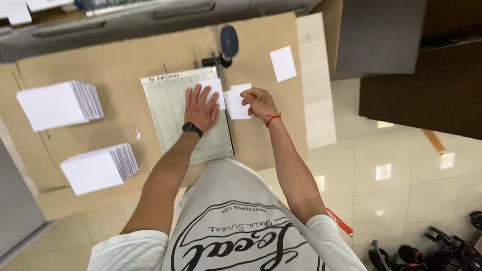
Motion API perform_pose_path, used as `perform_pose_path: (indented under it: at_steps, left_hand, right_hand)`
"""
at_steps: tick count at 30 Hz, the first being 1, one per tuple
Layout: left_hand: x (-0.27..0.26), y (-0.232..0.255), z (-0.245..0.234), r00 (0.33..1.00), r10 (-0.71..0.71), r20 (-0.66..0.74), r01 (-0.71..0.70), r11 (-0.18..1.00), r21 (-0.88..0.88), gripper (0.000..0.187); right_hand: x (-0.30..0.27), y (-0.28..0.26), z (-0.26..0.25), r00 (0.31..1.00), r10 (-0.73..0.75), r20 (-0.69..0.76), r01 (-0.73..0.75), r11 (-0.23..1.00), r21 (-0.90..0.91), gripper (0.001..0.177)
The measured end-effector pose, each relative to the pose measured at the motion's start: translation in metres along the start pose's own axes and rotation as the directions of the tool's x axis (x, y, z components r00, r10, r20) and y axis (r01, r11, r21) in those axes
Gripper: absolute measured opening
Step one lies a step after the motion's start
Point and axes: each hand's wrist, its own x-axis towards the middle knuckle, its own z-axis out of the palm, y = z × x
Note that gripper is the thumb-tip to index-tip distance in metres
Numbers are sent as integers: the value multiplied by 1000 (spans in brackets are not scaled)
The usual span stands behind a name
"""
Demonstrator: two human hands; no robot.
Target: The person aligns stacks of white paper on a paper cutter and uses the lever to trim the edges. They repeatedly pick up the cut stacks, separate them, and place them back on the cutter for further trimming.
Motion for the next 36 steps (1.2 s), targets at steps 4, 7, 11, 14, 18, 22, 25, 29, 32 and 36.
perform_pose_path:
  at_steps: [4,7,11,14,18,22,25,29,32,36]
  left_hand:
    - [8,1,-5,999,43,-22,-43,999,-12,42]
    - [8,13,5,997,80,-3,-80,996,-33,44]
    - [20,35,3,996,69,60,-62,993,-102,52]
    - [49,50,-14,991,-21,132,35,994,-107,69]
    - [87,58,0,954,89,286,-77,996,-54,75]
    - [92,58,35,816,131,562,-231,967,110,92]
    - [83,57,37,835,164,526,-235,969,71,95]
    - [60,82,31,802,190,566,-298,949,105,90]
    - [19,116,35,799,220,560,-241,970,-37,86]
    - [-56,176,42,748,285,600,-265,956,-124,77]
  right_hand:
    - [10,59,32,994,107,-13,-107,994,25,33]
    - [37,99,54,996,89,-11,-88,995,54,39]
    - [54,157,22,998,33,-56,-30,998,52,28]
    - [50,179,-7,995,30,-93,-34,998,-47,27]
    - [21,159,-17,985,-33,-171,-11,969,-248,27]
    - [-28,141,-25,943,-60,-327,-27,967,-253,33]
    - [-103,122,-40,961,48,-271,-101,977,-186,54]
    - [-191,173,-38,932,301,-202,-317,947,-47,57]
    - [-246,227,-22,836,510,-202,-490,860,145,31]
    - [-274,254,4,789,562,-250,-437,798,416,60]
